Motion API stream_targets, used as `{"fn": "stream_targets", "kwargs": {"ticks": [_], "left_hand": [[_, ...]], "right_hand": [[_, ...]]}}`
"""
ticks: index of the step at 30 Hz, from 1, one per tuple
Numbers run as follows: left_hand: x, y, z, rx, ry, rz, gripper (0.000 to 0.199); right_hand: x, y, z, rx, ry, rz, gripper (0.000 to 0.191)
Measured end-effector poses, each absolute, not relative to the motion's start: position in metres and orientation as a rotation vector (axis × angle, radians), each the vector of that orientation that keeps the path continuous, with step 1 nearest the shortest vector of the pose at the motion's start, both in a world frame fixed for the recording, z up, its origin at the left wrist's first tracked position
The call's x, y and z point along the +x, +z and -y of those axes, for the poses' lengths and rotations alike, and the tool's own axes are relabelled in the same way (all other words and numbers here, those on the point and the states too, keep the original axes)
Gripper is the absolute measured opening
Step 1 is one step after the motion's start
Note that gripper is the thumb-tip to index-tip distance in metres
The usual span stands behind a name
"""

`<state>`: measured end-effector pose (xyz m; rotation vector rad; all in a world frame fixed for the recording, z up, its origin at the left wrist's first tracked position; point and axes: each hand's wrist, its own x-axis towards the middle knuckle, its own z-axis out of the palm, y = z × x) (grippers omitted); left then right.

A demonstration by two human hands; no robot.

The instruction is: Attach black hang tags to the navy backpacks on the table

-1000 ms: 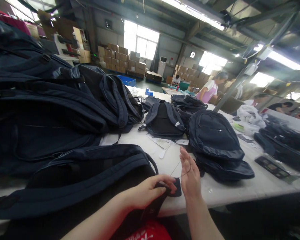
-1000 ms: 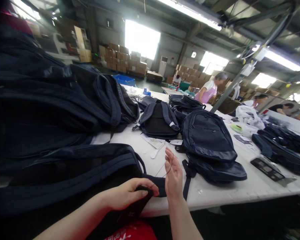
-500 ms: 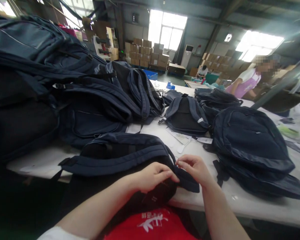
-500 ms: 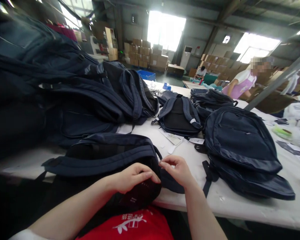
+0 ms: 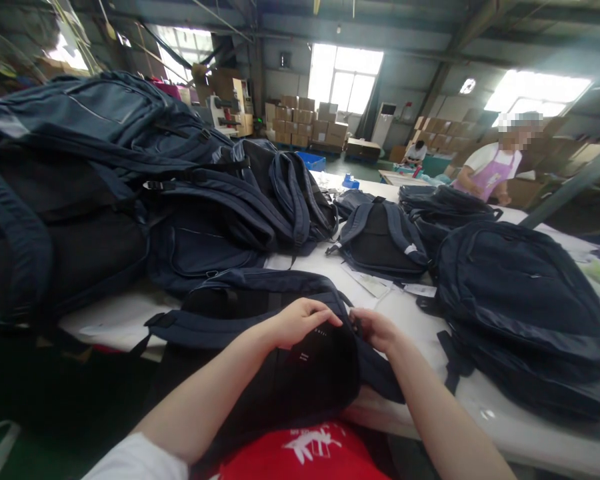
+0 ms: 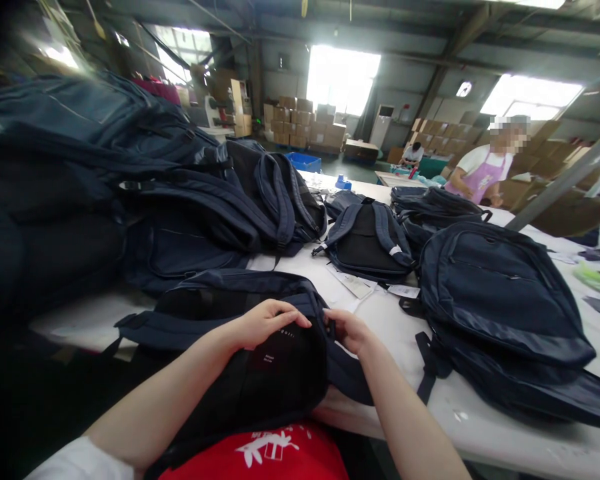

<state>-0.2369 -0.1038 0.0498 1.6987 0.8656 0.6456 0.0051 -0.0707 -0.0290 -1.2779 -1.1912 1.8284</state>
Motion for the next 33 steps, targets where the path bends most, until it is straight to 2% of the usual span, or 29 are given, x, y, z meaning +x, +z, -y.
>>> {"fn": "stream_targets", "kwargs": {"ticks": [4,8,15,19,23,28,33], "left_hand": [[-0.225,0.055,0.097,1.763,0.563,-0.919,0.038],[-0.221,0.057,0.094,1.748,0.446,-0.93,0.035],[-0.218,0.046,0.096,1.763,0.356,-0.904,0.03],[-0.218,0.042,0.094,1.82,0.316,-0.818,0.03],[-0.218,0.035,0.091,1.857,0.285,-0.747,0.03],[-0.221,0.029,0.09,1.835,0.278,-0.775,0.029],[-0.22,0.027,0.09,1.753,0.3,-0.81,0.027]], "right_hand": [[0.004,-0.021,0.077,-0.91,1.991,0.926,0.027],[0.002,-0.024,0.087,-0.598,2.063,0.722,0.043],[0.004,-0.018,0.09,-0.752,1.997,1.137,0.044],[0.007,0.004,0.086,-1.024,1.866,1.579,0.035],[0.001,0.029,0.085,-1.014,1.719,2.025,0.026],[-0.009,0.038,0.084,-0.91,1.582,2.157,0.017],[-0.012,0.03,0.085,-0.933,1.49,2.177,0.023]]}}
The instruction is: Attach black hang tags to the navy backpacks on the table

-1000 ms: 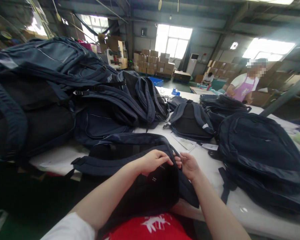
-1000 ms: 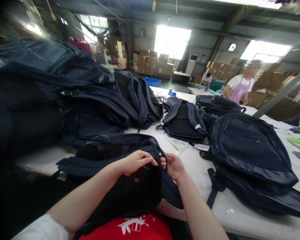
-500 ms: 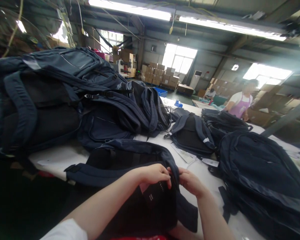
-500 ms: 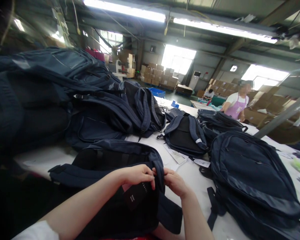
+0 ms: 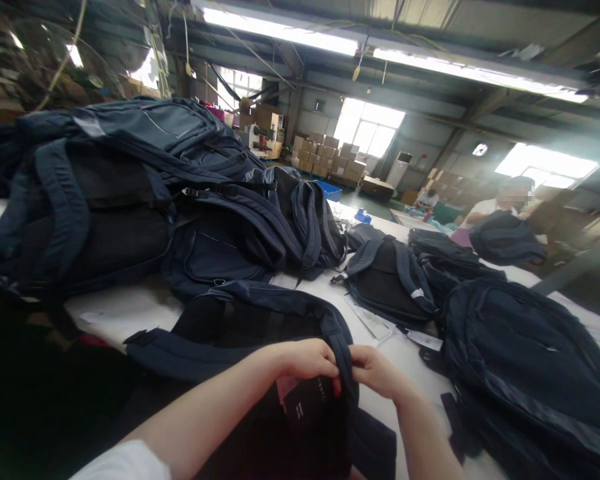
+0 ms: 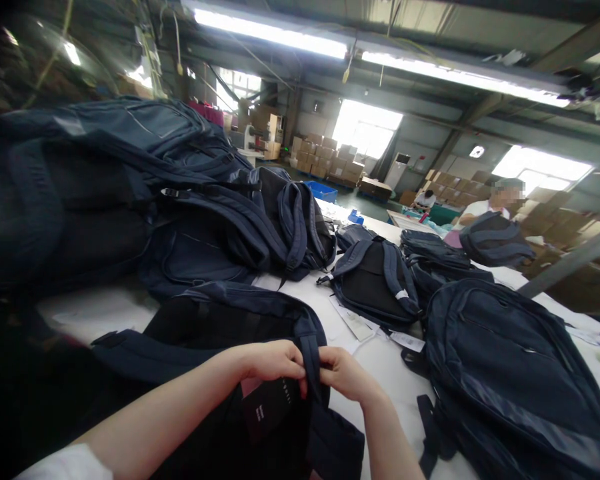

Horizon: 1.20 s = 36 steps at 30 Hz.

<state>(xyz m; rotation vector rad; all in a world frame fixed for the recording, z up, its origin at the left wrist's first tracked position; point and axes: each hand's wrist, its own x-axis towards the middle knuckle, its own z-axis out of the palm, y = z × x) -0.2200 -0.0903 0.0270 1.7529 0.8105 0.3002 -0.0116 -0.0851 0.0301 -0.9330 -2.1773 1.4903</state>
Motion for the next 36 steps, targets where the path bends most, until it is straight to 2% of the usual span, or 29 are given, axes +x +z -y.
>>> {"fn": "stream_targets", "kwargs": {"ticks": [5,12,15,18,21,25,32,36], "left_hand": [[-0.216,0.022,0.087,1.645,0.33,-0.832,0.028],[-0.221,0.013,0.087,1.521,0.355,-0.706,0.022],[-0.224,0.005,0.086,1.383,0.391,-0.615,0.029],[-0.222,-0.002,0.085,1.281,0.398,-0.599,0.038],[-0.217,-0.005,0.084,1.288,0.415,-0.612,0.039],[-0.214,-0.001,0.084,1.295,0.443,-0.638,0.035],[-0.219,0.007,0.083,1.275,0.436,-0.6,0.028],[-0.219,0.008,0.085,1.086,0.405,-0.494,0.029]], "right_hand": [[-0.017,0.018,0.088,-1.002,1.242,2.135,0.028],[-0.011,-0.001,0.087,-0.979,1.179,2.152,0.021],[-0.008,-0.014,0.087,-1.03,1.152,2.115,0.018],[-0.008,-0.024,0.087,-1.058,1.187,2.028,0.02],[-0.01,-0.028,0.09,-1.07,1.194,1.892,0.021],[-0.008,-0.028,0.096,-1.133,1.249,1.624,0.021],[0.007,-0.039,0.105,-1.1,1.627,0.973,0.027],[0.015,-0.042,0.105,-1.033,1.696,0.833,0.019]]}}
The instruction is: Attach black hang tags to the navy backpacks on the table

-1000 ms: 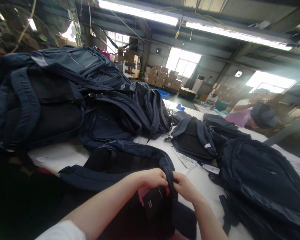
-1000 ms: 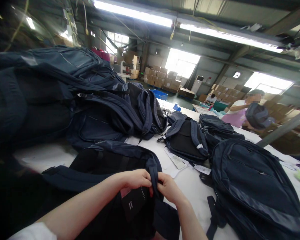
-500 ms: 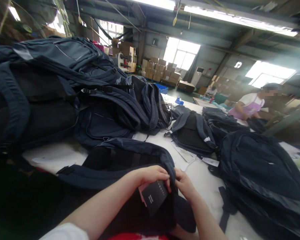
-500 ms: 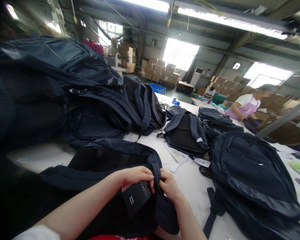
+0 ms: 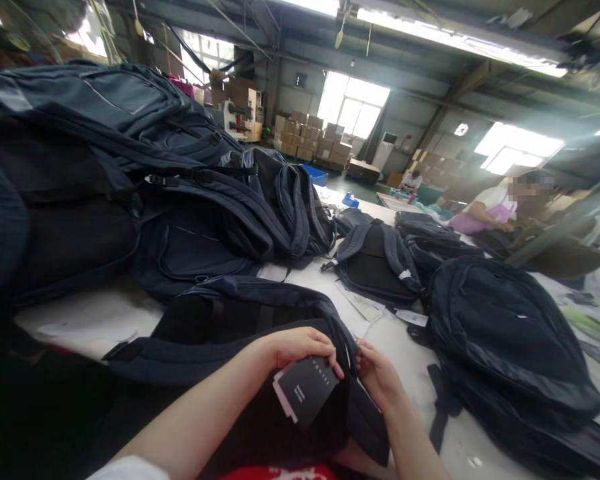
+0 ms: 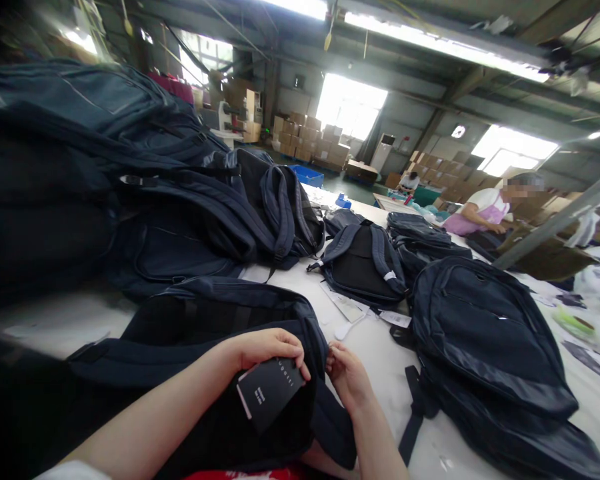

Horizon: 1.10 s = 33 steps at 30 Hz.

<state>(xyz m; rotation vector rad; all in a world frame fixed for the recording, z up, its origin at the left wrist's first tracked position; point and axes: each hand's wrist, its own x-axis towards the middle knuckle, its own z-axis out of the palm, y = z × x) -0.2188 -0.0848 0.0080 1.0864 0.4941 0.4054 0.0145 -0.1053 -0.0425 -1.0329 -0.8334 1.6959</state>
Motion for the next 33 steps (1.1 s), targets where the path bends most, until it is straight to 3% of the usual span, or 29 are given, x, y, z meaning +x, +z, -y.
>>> {"fn": "stream_targets", "kwargs": {"ticks": [7,18,26,29,33], "left_hand": [[-0.207,0.002,0.082,0.962,0.406,-0.591,0.033],[-0.207,-0.013,0.081,1.003,0.355,-0.661,0.042],[-0.201,-0.02,0.076,0.935,0.394,-0.749,0.039],[-0.198,-0.024,0.072,0.901,0.385,-0.729,0.035],[-0.19,-0.025,0.07,0.76,0.471,-0.772,0.028]], "right_hand": [[0.045,-0.028,0.115,-0.774,1.859,0.718,0.004],[0.056,-0.019,0.132,-0.716,1.916,0.653,0.006],[0.062,-0.001,0.145,-0.537,1.708,0.558,0.014],[0.066,-0.001,0.151,-0.56,1.637,0.567,0.003],[0.061,-0.003,0.162,-0.824,1.574,0.893,0.031]]}}
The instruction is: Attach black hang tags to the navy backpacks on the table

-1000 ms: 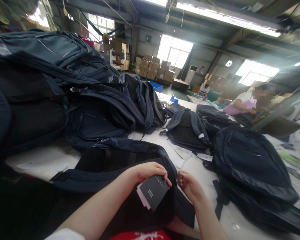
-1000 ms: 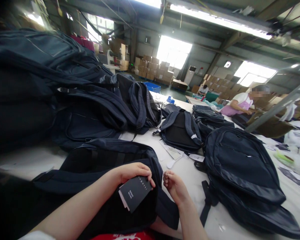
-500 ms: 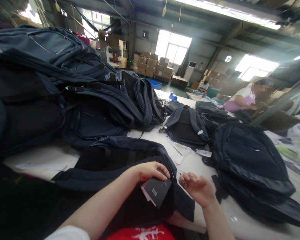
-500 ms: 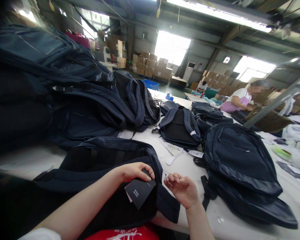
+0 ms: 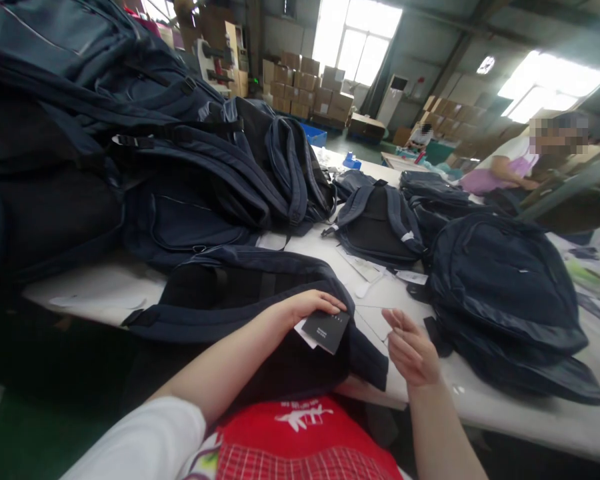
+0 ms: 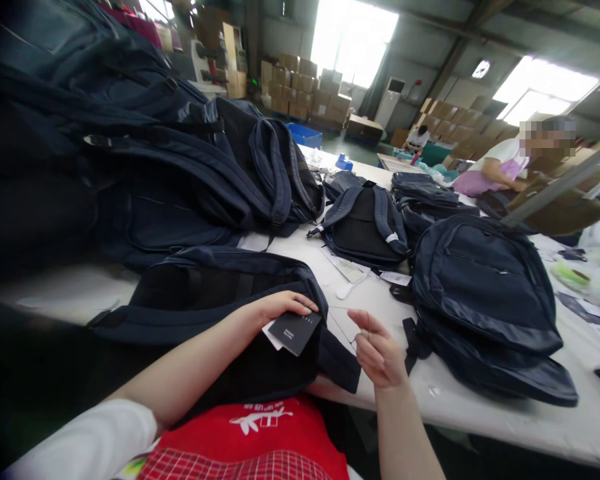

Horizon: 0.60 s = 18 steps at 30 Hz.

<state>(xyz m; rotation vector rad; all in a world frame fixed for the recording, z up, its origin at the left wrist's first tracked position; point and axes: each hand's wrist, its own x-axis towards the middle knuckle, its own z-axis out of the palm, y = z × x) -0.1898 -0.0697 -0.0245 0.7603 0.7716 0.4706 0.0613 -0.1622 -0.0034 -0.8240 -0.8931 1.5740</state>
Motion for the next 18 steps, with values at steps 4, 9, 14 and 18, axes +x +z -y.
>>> {"fn": "stream_targets", "kwargs": {"ticks": [4,9,14,18], "left_hand": [[-0.178,-0.019,0.073,0.627,0.548,-0.837,0.022],[-0.158,-0.014,0.09,0.532,0.687,-0.882,0.017],[-0.143,-0.013,0.111,0.475,0.827,-0.874,0.014],[-0.149,-0.005,0.124,0.534,0.737,-0.686,0.044]], "right_hand": [[0.041,0.003,0.178,-0.928,1.409,1.448,0.043],[0.001,0.015,0.192,-1.143,0.396,2.189,0.048],[-0.026,0.021,0.189,-1.113,-0.152,2.287,0.036],[-0.016,0.025,0.178,-1.169,-0.111,2.111,0.029]]}}
